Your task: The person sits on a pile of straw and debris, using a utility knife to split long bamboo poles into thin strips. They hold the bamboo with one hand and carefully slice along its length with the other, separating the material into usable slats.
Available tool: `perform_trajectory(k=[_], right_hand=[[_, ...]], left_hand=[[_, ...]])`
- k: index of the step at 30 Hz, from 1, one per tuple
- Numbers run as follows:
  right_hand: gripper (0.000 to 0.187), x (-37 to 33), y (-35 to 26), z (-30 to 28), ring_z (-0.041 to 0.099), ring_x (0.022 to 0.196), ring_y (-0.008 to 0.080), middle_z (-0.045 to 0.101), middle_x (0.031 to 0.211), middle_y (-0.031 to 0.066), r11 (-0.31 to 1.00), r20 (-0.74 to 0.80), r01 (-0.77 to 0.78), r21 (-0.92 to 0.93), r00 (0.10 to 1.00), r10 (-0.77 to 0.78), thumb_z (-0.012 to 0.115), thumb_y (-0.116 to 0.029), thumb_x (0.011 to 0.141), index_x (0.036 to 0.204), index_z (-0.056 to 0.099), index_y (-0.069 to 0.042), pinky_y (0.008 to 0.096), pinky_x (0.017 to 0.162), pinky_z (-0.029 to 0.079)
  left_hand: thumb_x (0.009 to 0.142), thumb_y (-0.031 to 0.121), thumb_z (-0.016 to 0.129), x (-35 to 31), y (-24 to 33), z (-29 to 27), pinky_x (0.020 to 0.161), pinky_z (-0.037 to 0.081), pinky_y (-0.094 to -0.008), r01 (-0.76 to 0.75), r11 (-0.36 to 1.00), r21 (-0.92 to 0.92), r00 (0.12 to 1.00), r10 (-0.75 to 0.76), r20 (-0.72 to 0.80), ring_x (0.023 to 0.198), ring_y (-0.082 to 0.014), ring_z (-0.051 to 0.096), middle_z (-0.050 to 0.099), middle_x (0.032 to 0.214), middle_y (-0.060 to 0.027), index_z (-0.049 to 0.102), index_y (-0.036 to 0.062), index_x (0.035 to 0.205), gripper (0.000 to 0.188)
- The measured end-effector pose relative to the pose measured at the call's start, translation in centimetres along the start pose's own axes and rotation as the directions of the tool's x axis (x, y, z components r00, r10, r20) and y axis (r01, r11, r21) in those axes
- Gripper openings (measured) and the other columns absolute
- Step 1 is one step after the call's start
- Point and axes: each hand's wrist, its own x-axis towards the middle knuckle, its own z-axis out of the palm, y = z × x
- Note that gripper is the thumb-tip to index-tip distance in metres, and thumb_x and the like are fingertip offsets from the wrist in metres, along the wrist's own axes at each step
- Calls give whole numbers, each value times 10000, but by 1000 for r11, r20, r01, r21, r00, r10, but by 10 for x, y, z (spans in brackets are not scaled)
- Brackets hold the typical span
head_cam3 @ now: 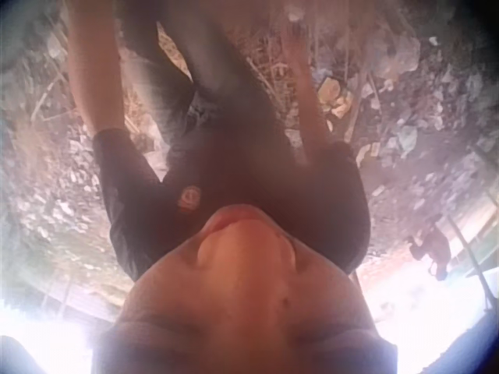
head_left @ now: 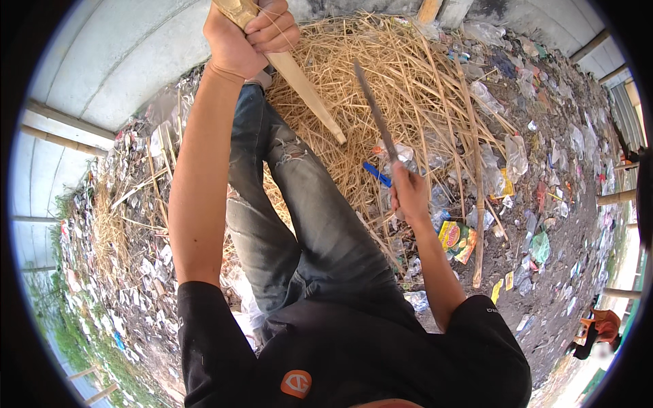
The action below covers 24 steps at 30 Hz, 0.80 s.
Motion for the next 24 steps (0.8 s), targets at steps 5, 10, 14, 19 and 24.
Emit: perform_trajectory(k=[5, 10, 14, 19, 24], right_hand=[[563, -6, -78, 27, 449, 425, 111, 508, 607, 50, 743, -253, 508, 435, 861, -441, 475, -550, 1033, 819, 521, -31, 279, 404, 383], [591, -7, 75, 36, 436, 422, 118, 477, 581, 36, 969, -36, -65, 240, 997, 75, 490, -606, 1007, 803, 511, -52, 284, 395, 379], [590, 3, 52, 23, 418, 387, 111, 468, 561, 13, 952, -27, -262, 161, 963, 269, 553, -631, 971, 779, 519, -75, 266, 371, 378], [595, -2, -82, 23, 437, 433, 118, 450, 592, 23, 893, -171, 318, 318, 946, -276, 439, -613, 1022, 811, 481, -59, 303, 436, 416], [540, 0, 65, 37, 412, 419, 115, 428, 558, 3, 840, -209, 525, 136, 844, -494, 445, -559, 1037, 785, 461, -82, 297, 425, 364]], left_hand=[[950, 757, 329, 6, -4, 0, 443, 214, -266, -53, 996, -77, 999, 52, -6, 415, -95, 203, 263, 461, 59, 319, 174, 514, 728], [975, 702, 339, 10, -5, 6, 493, 218, -248, -17, 1000, 1, 1000, 17, 6, 468, -76, 203, 266, 500, 72, 328, 182, 562, 664], [960, 726, 331, 17, 1, 4, 490, 213, -250, 8, 999, -50, 998, -5, 55, 465, -76, 205, 266, 495, 71, 329, 187, 556, 674], [921, 816, 323, 7, -2, 9, 424, 218, -283, -51, 991, -125, 990, 33, -138, 384, -106, 215, 258, 437, 57, 326, 169, 483, 781], [922, 813, 328, 14, -6, 15, 429, 227, -280, -74, 984, -163, 974, 37, -224, 395, -110, 223, 248, 447, 60, 325, 171, 495, 771]])
